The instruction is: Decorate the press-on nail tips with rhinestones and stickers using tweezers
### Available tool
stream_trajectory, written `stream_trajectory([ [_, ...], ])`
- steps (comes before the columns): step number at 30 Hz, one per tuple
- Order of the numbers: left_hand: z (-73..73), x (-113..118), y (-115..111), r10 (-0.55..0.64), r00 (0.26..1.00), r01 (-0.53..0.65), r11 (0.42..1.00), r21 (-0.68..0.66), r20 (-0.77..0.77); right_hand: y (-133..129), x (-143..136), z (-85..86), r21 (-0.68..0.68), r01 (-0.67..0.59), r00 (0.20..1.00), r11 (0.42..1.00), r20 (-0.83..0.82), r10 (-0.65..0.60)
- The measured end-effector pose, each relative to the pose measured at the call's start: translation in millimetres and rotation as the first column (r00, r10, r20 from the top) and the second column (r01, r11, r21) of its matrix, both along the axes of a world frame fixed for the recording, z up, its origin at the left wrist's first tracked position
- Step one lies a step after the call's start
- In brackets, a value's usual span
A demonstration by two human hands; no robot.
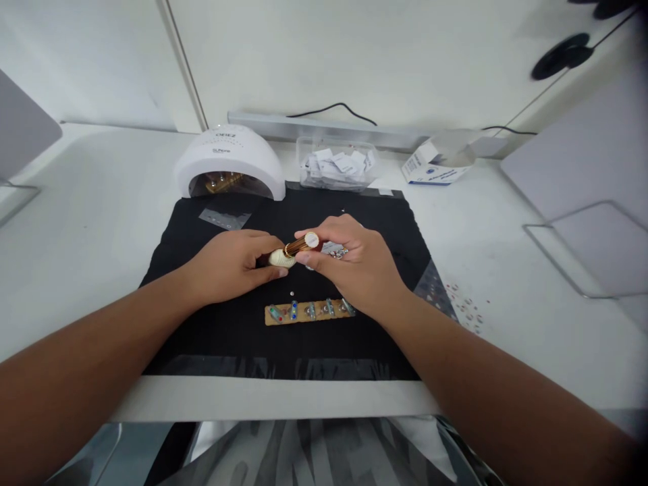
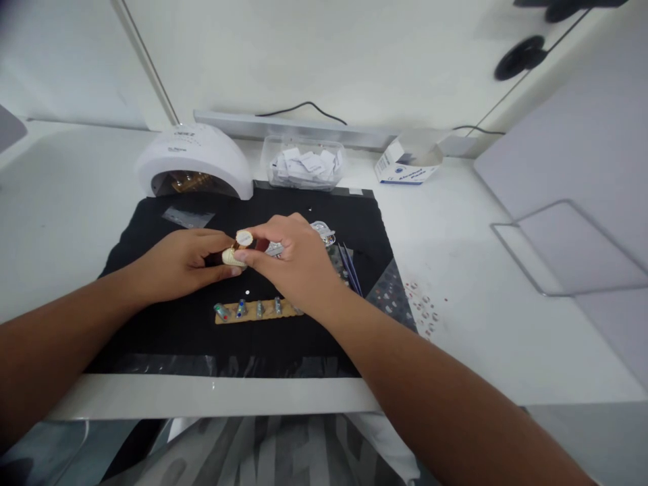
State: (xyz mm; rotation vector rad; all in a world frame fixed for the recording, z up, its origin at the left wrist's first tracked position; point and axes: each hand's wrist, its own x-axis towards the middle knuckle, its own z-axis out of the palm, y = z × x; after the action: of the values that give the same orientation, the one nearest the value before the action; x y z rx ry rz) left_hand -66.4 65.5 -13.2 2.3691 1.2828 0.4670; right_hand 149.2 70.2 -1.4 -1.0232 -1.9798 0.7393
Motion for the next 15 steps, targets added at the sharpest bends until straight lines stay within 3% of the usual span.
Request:
stream_trajectory([
  [5, -3.9, -0.7, 3.0, 0.012, 0.999, -0.014, 0.998, -0.058, -0.038, 2.4, -1.3, -7.5, 0.140, -0.003, 0.992, 0.990, 0.126, -0.015],
  [8, -5.6, -0.9, 3.8, 0.024, 0.999, -0.028, 0.996, -0.088, -0.048, 2.6, 1.0, -8.4, 0.170, 0.012, 0.993, 0.985, 0.116, -0.033],
  [11, -4.3, -1.1, 3.4, 0.040, 0.998, -0.045, 0.992, -0.115, -0.052, 1.4, 6.6, -6.5, 0.182, 0.064, 0.997, 0.981, 0.039, -0.072],
  [15, 2.5, -5.3, 1.9, 0.023, 0.999, -0.031, 0.976, -0.214, -0.037, -2.6, 14.4, -6.5, 0.219, 0.106, 0.974, 0.970, -0.219, -0.057],
])
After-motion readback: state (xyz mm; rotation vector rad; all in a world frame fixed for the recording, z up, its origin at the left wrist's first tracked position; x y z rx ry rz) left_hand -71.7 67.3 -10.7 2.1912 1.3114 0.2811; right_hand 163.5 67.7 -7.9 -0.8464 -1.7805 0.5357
